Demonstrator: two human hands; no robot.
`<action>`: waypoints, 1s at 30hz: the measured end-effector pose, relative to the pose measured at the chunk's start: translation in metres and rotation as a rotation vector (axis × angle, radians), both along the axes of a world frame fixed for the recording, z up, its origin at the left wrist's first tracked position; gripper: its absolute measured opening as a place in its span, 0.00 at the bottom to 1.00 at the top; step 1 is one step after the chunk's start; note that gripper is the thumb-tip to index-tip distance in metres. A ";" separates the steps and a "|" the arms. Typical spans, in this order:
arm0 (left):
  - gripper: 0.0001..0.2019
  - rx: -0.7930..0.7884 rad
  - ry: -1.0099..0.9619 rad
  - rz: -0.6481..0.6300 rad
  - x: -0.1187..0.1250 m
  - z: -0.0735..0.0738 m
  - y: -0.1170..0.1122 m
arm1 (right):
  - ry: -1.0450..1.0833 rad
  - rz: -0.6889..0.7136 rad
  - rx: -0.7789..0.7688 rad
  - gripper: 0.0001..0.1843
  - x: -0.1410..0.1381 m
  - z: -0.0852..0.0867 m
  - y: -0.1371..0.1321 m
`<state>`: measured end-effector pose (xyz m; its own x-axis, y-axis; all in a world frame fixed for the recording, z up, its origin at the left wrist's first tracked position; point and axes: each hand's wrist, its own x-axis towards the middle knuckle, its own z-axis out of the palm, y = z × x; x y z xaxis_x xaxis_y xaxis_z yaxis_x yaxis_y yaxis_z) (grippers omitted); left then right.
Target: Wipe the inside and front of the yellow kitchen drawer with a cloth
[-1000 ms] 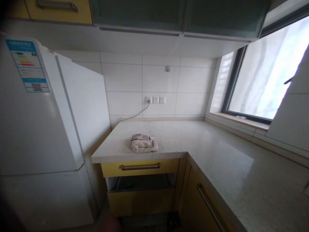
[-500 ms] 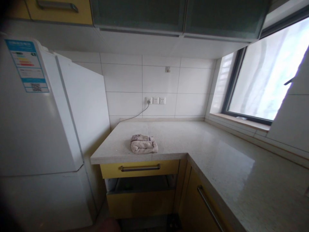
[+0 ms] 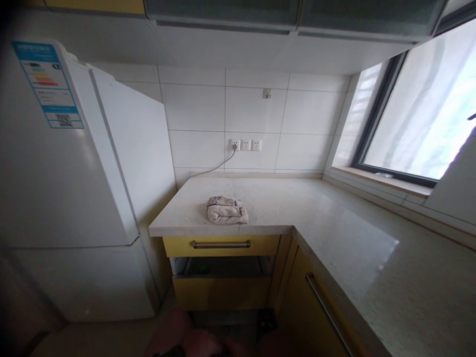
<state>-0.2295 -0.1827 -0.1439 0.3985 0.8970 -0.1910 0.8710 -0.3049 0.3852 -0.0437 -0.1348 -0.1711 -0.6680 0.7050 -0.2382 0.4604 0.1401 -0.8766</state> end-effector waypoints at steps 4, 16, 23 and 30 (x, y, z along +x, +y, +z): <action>0.10 0.031 0.076 -0.054 0.010 -0.008 0.001 | -0.022 0.033 0.015 0.11 0.005 -0.007 -0.002; 0.08 0.218 0.137 -0.131 0.005 -0.017 0.001 | 0.015 0.059 0.128 0.15 0.008 -0.010 -0.002; 0.08 0.234 0.149 -0.134 0.004 -0.014 0.001 | -0.013 0.073 0.139 0.14 0.008 -0.011 -0.003; 0.08 0.208 0.156 -0.126 0.003 -0.015 0.001 | -0.067 0.088 0.149 0.14 0.006 -0.008 -0.006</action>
<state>-0.2263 -0.1822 -0.1585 0.4895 0.8687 -0.0756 0.8651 -0.4729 0.1671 -0.0375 -0.1411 -0.1792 -0.7148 0.6754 -0.1814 0.4972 0.3084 -0.8110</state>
